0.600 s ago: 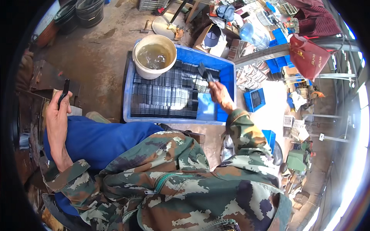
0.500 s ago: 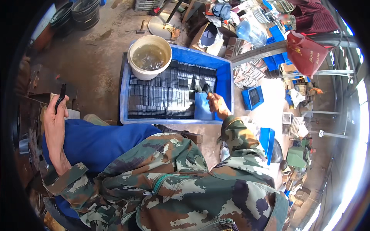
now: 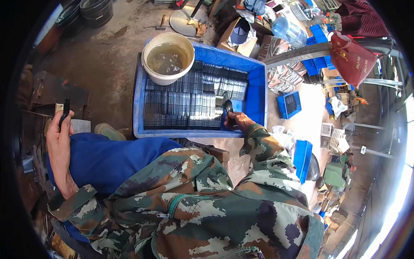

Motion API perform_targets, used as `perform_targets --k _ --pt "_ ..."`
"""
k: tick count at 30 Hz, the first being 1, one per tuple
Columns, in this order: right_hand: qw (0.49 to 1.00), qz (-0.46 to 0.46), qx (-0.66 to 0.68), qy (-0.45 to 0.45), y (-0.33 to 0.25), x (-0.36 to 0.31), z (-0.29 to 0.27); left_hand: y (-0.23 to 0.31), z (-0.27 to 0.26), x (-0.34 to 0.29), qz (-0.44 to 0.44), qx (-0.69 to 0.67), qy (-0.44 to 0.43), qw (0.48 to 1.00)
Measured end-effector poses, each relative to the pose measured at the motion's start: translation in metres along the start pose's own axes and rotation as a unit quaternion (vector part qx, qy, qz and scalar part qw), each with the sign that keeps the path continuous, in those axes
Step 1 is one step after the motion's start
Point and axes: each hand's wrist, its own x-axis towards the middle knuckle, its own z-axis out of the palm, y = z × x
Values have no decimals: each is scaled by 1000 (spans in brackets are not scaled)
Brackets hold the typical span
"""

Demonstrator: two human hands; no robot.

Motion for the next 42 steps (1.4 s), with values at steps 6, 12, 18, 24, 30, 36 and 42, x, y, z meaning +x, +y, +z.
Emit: perform_targets --k 6,12,18,24,30,36,42 --pt "970 59 -230 -59 -6 14 -7 10 2 0 -10 9 2 1000" --pt "891 86 -440 -70 -32 11 -14 6 -3 -2 -8 -10 -3 1000" --pt "958 -39 -281 44 -8 28 -22 7 -1 -5 -18 -3 -7 1000" --pt "906 -196 -370 60 19 42 -29 9 10 1 2 -8 7 1000" --pt "894 -209 -392 63 -1 43 -19 24 -18 -12 -5 -153 129 980" --pt "904 -342 -170 191 -61 27 12 12 -82 -36 102 -165 268 944" --pt "837 -525 -146 52 -181 -20 134 -3 -142 -79 92 -245 376 889"
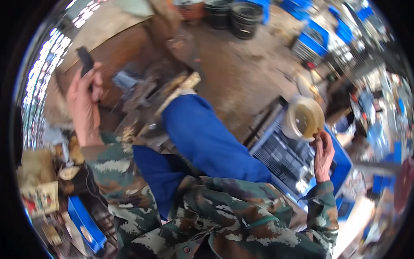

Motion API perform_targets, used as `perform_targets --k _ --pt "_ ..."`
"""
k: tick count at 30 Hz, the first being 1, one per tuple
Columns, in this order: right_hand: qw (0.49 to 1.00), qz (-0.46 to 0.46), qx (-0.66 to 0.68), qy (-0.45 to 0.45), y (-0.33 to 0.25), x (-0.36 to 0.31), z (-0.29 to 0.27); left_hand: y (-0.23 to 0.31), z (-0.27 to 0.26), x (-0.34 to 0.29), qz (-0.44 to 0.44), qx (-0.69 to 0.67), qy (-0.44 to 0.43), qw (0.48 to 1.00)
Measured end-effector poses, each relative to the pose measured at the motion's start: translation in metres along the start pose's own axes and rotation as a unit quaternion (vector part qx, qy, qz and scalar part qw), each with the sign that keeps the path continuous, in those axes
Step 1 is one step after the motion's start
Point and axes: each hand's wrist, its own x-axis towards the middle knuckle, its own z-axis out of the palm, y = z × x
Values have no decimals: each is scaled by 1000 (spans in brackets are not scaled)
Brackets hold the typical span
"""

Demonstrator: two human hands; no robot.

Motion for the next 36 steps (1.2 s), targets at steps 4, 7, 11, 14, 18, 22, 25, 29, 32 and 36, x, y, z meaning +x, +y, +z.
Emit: perform_targets --k 4,7,11,14,18,22,25,29,32,36 --pt "983 -148 52 -94 -128 42 117 5 -67 43 38 -17 71 997" --pt "934 -290 25 -207 -213 36 198 -10 -97 36 34 -59 165 984" --pt "749 -539 -137 -359 -282 16 297 -50 -117 16 -26 -122 270 955" --pt "661 -558 -204 -457 -270 10 357 -80 -128 12 -93 -178 280 939" --pt "615 -604 -124 -492 -262 12 379 -77 -130 12 -68 -215 311 923" --pt "659 -570 -102 -480 -267 11 379 -78 -124 15 -35 -250 344 904" --pt "714 -576 -35 -397 -288 25 394 -76 -115 23 -5 -272 368 889" --pt "795 -490 12 -357 -337 36 431 -77 -118 21 -4 -279 387 879" --pt "838 -395 8 -377 -357 57 473 -80 -113 24 -34 -279 396 874" --pt "850 -393 101 -334 -370 80 531 -87 -105 27 -64 -274 387 878"
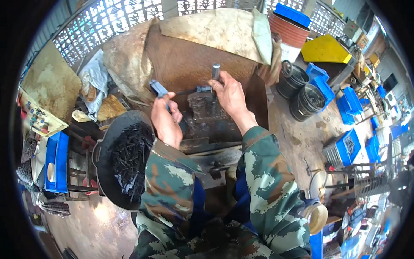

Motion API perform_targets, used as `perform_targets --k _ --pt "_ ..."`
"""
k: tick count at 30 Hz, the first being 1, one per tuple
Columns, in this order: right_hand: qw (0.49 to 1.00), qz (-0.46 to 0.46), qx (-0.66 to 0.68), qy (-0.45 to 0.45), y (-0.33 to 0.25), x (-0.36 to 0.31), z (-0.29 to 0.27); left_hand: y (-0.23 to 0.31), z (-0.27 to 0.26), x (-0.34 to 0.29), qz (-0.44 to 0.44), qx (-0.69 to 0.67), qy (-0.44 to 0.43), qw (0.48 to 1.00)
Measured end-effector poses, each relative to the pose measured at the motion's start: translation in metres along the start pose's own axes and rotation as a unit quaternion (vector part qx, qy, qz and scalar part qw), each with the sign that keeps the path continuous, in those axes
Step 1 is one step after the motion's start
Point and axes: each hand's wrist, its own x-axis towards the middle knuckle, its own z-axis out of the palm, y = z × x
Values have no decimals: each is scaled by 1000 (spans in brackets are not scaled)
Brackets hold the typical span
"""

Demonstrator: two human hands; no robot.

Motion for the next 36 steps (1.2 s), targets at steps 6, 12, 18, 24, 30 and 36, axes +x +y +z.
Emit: perform_targets --k 6,12,18,24,30,36 --pt "999 42 12 12 17 37 31 -4 -6 0 5 39 -27 999" --pt "999 36 7 23 28 51 39 -10 -6 7 -6 52 -25 998" --pt "999 31 17 34 30 52 43 -13 -5 8 5 49 -29 998" --pt "998 54 5 17 20 51 40 -12 -3 3 -6 57 -39 998" --pt "998 62 12 8 21 54 43 -10 1 -6 -16 47 -53 997" --pt "998 54 27 9 35 57 44 7 35 9 -27 77 -94 992"
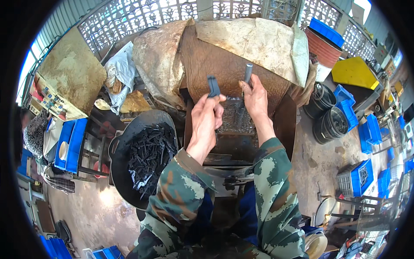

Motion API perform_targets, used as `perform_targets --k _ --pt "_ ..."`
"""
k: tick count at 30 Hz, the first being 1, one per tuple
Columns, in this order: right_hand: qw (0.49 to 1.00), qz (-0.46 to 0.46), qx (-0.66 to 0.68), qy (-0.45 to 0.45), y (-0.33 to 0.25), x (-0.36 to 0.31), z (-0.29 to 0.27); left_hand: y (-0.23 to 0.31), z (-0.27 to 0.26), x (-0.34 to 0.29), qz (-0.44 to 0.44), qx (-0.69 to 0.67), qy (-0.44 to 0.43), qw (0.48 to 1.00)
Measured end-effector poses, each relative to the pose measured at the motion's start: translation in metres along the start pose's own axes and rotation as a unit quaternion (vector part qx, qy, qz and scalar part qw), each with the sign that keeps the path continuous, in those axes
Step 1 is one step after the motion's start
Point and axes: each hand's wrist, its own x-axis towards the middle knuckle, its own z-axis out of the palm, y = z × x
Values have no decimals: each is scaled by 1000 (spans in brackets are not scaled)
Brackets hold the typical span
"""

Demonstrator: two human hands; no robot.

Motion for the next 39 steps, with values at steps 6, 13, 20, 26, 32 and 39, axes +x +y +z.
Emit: perform_targets --k 6,13,20,26,32,39 --pt "999 -22 47 7 10 0 5 0 -2 22 2 6 11 1000" --pt "997 -17 79 -6 16 2 -1 -28 -6 23 14 77 13 997" --pt "994 -22 105 -3 4 1 9 -23 -11 22 24 118 19 993" --pt "995 -13 98 -8 1 -1 4 -32 -9 26 47 99 16 994" --pt "994 -17 109 -2 5 -2 2 -33 -7 25 44 94 15 994" --pt "995 -13 97 0 10 0 3 -35 -8 28 90 96 28 991"
